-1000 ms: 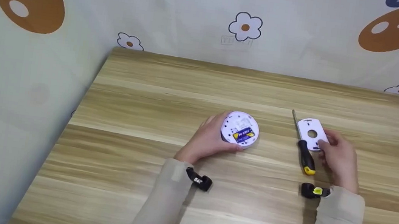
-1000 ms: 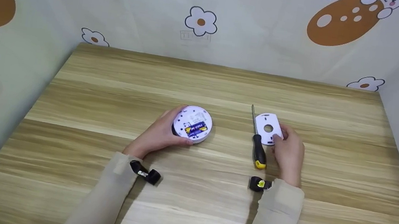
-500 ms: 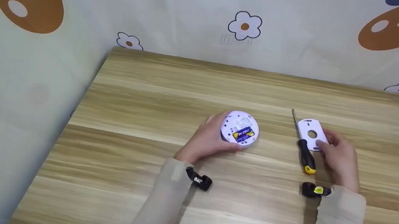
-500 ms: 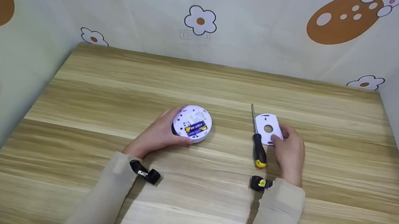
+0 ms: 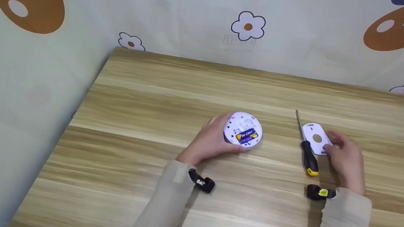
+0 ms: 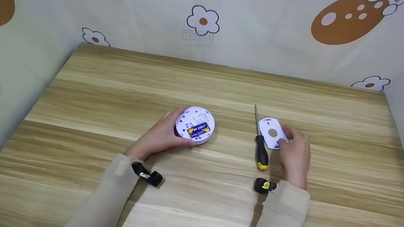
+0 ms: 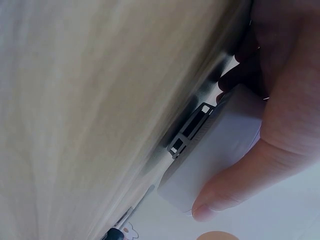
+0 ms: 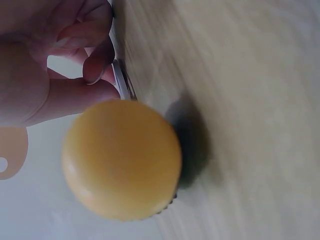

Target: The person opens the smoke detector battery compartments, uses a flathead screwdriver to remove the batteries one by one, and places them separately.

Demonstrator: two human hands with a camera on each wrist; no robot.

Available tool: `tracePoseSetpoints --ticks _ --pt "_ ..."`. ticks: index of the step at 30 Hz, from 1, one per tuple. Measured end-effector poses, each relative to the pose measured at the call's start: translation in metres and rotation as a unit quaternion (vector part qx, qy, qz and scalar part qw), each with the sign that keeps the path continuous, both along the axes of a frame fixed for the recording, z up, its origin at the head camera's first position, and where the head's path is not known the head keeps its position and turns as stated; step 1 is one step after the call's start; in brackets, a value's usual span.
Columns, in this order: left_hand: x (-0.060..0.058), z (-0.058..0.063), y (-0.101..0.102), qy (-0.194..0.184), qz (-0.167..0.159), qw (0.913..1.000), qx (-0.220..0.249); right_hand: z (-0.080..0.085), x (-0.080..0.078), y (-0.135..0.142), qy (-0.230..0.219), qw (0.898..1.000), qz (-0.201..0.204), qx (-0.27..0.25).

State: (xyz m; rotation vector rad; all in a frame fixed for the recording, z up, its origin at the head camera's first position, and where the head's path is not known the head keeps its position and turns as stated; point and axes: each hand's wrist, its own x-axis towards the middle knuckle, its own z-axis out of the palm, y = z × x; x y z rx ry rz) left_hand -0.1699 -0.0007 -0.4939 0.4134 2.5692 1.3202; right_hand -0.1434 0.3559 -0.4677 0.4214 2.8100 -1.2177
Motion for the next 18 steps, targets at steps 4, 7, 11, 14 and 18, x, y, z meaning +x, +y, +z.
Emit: tracePoseSetpoints --ticks 4,7,11,14,18 --pt "0.000 -0.001 0.000 0.000 0.000 1.0000 -0.001 0.002 0.000 -0.001 -0.012 1.000 -0.004 -0.002" --pt "0.000 -0.001 0.000 0.001 -0.001 1.0000 -0.001 0.005 -0.001 -0.002 -0.018 1.000 -0.021 -0.002" --pt "0.001 0.000 0.000 -0.002 -0.001 1.0000 0.000 0.008 -0.001 -0.003 -0.020 0.999 -0.037 -0.006" --pt "0.001 0.000 0.000 -0.004 0.000 1.0000 -0.001 0.011 0.000 -0.003 -0.026 0.999 -0.019 -0.018" --pt "0.000 0.000 0.000 -0.003 -0.001 1.0000 -0.004 0.013 0.001 -0.004 -0.041 0.998 0.029 -0.024"
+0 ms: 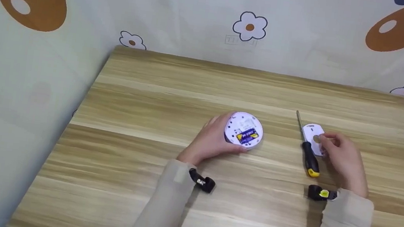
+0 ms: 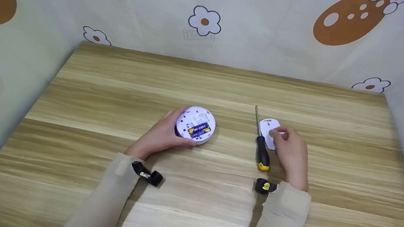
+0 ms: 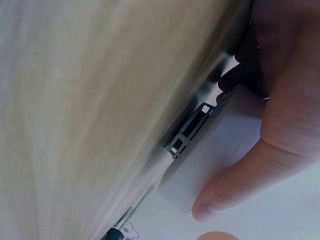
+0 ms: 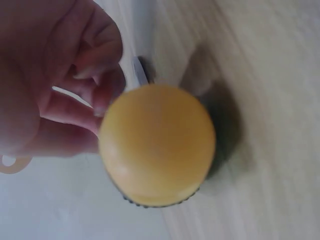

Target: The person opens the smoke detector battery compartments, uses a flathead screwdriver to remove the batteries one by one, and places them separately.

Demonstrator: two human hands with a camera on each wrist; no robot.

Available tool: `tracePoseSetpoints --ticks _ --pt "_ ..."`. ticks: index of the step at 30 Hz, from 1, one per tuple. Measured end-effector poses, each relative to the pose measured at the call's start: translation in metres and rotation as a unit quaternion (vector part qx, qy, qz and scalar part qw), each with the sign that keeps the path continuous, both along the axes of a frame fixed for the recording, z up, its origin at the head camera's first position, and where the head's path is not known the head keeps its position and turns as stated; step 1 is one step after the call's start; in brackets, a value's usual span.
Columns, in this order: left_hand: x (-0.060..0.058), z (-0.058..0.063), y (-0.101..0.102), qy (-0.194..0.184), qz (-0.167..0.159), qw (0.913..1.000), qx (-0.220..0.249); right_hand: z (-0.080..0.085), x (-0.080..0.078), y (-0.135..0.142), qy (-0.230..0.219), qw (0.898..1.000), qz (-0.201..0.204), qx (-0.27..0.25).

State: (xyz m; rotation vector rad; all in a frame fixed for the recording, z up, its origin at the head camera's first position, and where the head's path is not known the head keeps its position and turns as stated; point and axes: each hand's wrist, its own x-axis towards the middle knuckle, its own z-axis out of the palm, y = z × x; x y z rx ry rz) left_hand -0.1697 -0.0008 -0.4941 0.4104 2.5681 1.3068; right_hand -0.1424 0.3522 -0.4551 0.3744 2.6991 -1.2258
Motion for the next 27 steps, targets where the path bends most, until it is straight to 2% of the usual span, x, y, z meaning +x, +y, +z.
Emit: tracePoseSetpoints --ticks 3,9,17,27 --pt "0.000 -0.001 0.001 0.001 -0.002 1.0000 -0.001 0.000 0.001 0.000 -0.003 1.000 0.023 0.010" --pt "0.001 0.000 0.001 0.000 -0.002 1.0000 -0.002 0.004 0.002 0.003 -0.023 0.999 0.038 0.016" --pt "0.001 0.003 0.000 -0.001 0.000 1.0000 0.002 0.007 -0.001 0.003 -0.035 0.994 0.106 0.018" --pt "0.001 0.004 0.000 -0.003 0.005 1.0000 0.000 0.008 -0.002 -0.008 -0.057 0.992 0.112 -0.001"
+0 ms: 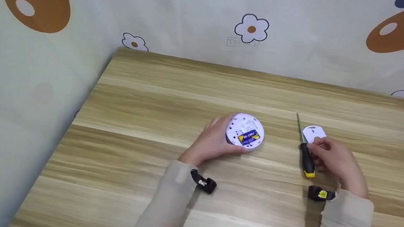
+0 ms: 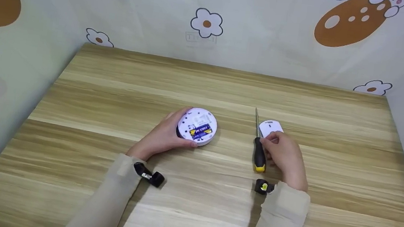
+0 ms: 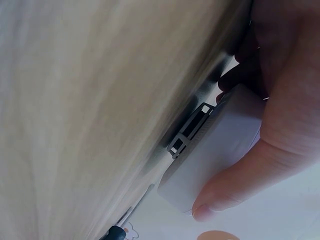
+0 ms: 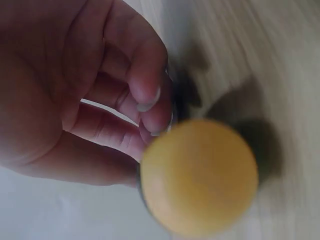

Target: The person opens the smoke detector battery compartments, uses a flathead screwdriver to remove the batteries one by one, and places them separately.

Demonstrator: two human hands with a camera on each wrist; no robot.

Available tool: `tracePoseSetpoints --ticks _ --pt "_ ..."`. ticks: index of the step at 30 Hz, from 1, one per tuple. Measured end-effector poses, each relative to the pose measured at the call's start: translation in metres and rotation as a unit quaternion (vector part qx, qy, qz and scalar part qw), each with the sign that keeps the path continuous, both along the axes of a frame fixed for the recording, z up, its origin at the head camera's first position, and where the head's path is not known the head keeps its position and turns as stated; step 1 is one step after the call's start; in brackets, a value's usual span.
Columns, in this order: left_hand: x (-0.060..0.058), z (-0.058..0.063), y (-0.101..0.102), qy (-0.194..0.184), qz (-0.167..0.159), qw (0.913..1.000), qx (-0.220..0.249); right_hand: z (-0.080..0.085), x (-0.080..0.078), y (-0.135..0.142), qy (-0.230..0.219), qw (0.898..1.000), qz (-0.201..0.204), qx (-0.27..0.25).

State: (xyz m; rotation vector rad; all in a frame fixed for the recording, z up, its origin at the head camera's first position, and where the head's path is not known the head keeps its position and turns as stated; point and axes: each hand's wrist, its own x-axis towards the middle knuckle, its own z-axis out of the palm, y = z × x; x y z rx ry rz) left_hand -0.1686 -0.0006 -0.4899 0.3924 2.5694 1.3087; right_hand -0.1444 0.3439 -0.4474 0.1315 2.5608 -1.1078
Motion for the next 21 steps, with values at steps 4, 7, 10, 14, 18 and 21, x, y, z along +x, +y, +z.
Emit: tracePoseSetpoints --ticks 4,7,10,14,18,21 --pt "0.000 -0.002 0.000 0.007 -0.004 1.0000 -0.002 -0.001 -0.001 -0.004 0.005 1.000 0.001 0.005" --pt "-0.001 -0.003 0.000 0.014 -0.007 0.9999 -0.004 0.001 -0.001 -0.005 -0.004 1.000 0.000 0.010" --pt "-0.001 -0.004 0.000 0.015 -0.009 0.9998 -0.003 0.003 -0.003 -0.006 -0.015 1.000 0.005 0.018" --pt "-0.001 -0.003 -0.001 0.011 -0.007 0.9999 0.001 0.006 -0.005 -0.009 -0.017 0.999 0.025 0.038" --pt "-0.001 -0.002 -0.001 0.007 -0.006 1.0000 0.004 0.010 -0.005 -0.013 -0.012 0.997 0.039 0.058" --pt "-0.001 -0.002 -0.001 0.005 -0.005 1.0000 0.006 0.011 -0.005 -0.017 -0.008 0.997 0.040 0.065"
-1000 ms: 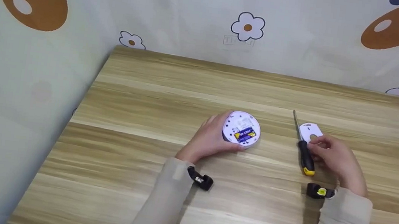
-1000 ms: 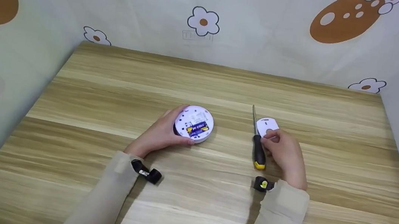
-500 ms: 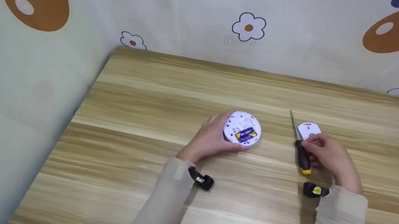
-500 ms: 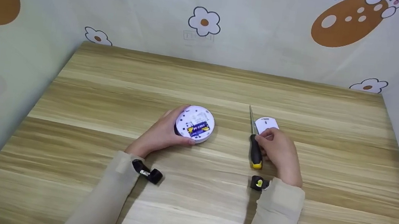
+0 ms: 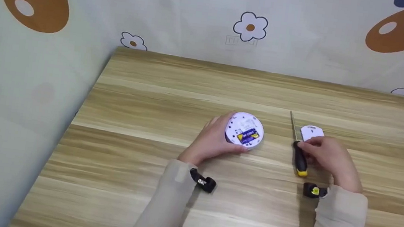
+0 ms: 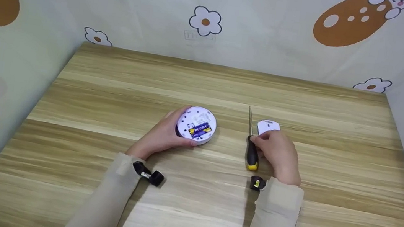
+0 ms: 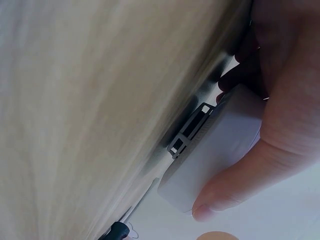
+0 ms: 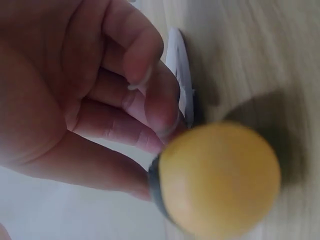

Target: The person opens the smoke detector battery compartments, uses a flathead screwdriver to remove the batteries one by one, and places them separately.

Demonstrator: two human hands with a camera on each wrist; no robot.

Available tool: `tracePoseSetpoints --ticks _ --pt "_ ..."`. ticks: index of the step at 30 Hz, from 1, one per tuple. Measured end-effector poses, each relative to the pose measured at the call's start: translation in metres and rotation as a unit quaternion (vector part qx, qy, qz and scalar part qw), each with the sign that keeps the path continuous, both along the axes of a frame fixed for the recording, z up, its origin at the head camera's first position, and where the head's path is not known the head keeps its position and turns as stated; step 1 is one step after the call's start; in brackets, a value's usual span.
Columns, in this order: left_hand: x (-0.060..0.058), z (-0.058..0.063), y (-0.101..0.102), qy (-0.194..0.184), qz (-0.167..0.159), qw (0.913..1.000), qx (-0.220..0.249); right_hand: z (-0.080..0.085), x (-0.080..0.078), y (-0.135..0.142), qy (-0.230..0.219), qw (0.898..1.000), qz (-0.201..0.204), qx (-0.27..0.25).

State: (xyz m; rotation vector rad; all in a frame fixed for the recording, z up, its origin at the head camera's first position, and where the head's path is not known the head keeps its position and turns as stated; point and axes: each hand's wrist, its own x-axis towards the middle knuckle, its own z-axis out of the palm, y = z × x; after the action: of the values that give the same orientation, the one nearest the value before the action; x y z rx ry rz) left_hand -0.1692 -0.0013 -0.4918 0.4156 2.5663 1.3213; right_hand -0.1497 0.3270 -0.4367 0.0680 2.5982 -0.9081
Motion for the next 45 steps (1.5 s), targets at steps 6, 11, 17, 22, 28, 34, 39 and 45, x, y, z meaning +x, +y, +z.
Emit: tracePoseSetpoints --ticks 6,11,17,22,28,34,39,45 --pt "0.000 0.001 0.000 0.000 0.001 1.0000 -0.001 0.000 -0.002 -0.010 0.029 0.999 0.012 0.019" --pt "-0.001 0.001 0.000 -0.002 0.001 1.0000 0.000 -0.006 -0.004 -0.015 0.051 0.998 0.012 0.042" --pt "-0.002 0.001 0.000 0.003 -0.002 0.9999 -0.009 -0.005 -0.004 -0.017 0.026 0.997 -0.006 0.068" --pt "-0.001 0.002 0.000 0.001 -0.003 1.0000 -0.009 0.002 -0.001 -0.016 0.002 0.997 0.000 0.072" --pt "-0.001 0.002 0.000 -0.002 -0.003 1.0000 -0.008 0.001 -0.002 -0.018 -0.008 0.998 0.008 0.066" --pt "-0.002 0.000 0.000 -0.003 0.001 0.9999 -0.012 -0.005 -0.005 -0.017 -0.005 0.998 0.007 0.066" --pt "-0.002 0.000 0.000 -0.007 0.003 0.9999 -0.009 -0.002 -0.005 -0.019 -0.013 0.999 0.007 0.048" --pt "-0.001 0.000 0.000 -0.002 -0.002 1.0000 -0.005 -0.008 -0.006 -0.016 0.013 0.998 0.006 0.056"
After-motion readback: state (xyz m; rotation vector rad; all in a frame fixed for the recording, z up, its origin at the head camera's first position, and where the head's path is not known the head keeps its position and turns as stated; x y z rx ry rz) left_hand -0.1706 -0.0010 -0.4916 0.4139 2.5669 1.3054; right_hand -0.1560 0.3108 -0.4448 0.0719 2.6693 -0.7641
